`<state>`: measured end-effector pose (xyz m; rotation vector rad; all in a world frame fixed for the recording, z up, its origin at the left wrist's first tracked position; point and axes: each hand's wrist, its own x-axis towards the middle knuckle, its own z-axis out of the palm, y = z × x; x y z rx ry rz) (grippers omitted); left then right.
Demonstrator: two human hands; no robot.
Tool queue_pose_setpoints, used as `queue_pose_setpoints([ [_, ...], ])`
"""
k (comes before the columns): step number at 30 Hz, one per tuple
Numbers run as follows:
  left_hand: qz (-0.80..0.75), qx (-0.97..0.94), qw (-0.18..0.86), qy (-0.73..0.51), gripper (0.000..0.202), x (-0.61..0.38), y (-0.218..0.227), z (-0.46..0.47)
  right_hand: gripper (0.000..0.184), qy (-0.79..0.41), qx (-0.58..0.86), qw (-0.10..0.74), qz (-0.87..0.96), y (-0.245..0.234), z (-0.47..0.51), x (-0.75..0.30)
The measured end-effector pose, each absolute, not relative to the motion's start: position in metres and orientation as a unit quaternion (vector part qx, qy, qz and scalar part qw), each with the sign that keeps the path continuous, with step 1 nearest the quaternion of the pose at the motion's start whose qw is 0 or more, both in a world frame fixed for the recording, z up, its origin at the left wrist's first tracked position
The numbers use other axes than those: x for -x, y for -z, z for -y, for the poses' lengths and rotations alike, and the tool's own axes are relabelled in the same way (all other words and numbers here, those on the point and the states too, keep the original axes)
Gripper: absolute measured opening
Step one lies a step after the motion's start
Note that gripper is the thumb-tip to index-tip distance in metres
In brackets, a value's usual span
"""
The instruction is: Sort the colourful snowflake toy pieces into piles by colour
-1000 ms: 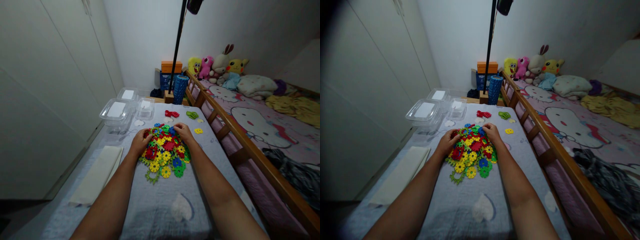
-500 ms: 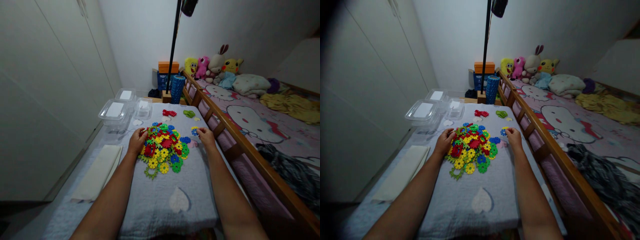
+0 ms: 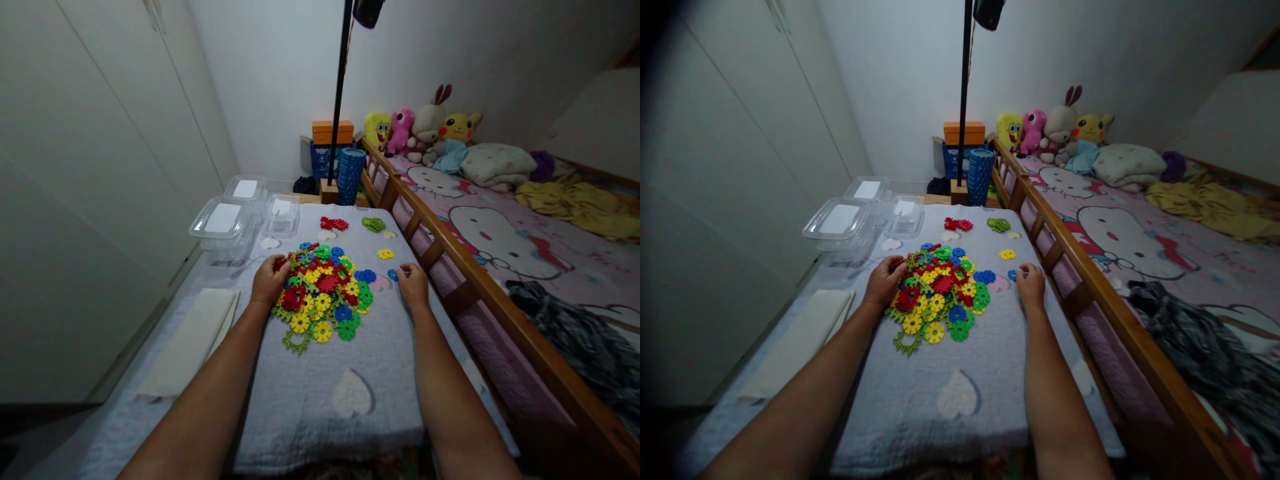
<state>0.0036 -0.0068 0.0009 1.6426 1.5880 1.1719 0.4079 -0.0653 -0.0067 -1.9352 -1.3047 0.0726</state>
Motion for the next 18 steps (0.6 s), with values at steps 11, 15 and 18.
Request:
queue_pose_setpoints([
  [11, -0.596, -0.615, 0.274, -0.436, 0.039, -0.005, -0.003, 0.008, 0.028, -0.015, 0.785, 0.243, 0.569, 0.009, 0.074, -0.403],
  [15, -0.593, -0.617, 0.276, -0.438, 0.039, -0.005, -0.001, 0.008, 0.032, -0.006, 0.784, 0.256, 0.565, 0.006, 0.060, -0.398],
  [18, -0.591, -0.618, 0.276, -0.439, 0.038, -0.004, 0.000, 0.008, 0.034, 0.003, 0.776, 0.273, 0.569, 0.002, 0.036, -0.398],
])
